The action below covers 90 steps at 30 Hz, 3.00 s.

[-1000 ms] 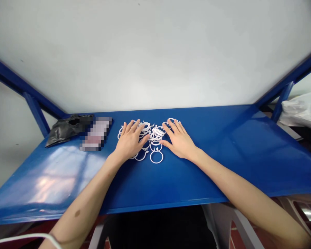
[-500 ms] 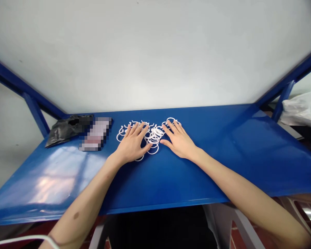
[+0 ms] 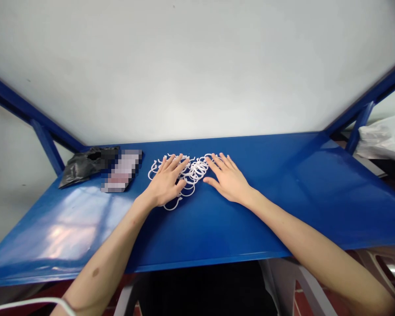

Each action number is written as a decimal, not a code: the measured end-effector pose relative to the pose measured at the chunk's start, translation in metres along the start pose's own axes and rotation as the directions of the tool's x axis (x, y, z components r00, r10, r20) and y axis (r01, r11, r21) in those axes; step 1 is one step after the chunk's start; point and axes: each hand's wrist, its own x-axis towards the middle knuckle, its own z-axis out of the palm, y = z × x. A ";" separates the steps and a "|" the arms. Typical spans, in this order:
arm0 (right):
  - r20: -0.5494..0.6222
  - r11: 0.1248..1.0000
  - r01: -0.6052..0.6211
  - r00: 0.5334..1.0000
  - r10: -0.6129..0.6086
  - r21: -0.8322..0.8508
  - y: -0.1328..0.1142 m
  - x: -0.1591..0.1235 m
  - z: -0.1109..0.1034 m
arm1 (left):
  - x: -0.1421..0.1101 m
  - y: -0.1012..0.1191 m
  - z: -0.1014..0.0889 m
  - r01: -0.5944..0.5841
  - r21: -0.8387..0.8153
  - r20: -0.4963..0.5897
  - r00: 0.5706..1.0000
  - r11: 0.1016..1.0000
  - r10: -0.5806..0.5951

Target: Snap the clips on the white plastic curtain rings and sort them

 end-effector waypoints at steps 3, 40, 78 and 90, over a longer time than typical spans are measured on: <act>-0.045 0.977 -0.205 0.978 0.202 -0.056 0.006 -0.001 -0.001 | 0.003 -0.008 0.002 0.098 -0.013 -0.117 0.988 0.995 -0.099; 0.065 0.959 -0.281 0.957 0.284 -0.042 0.020 -0.006 -0.008 | 0.011 -0.033 0.021 0.331 0.045 -0.206 0.926 0.943 -0.315; -0.267 0.869 0.273 0.948 -0.172 0.412 0.004 -0.014 -0.019 | -0.007 0.034 -0.007 -0.331 -0.030 -0.467 0.839 0.943 0.280; -0.332 0.836 0.355 0.917 -0.222 0.419 -0.002 -0.016 -0.018 | -0.006 0.040 0.007 -0.374 -0.004 -0.468 0.820 0.927 0.329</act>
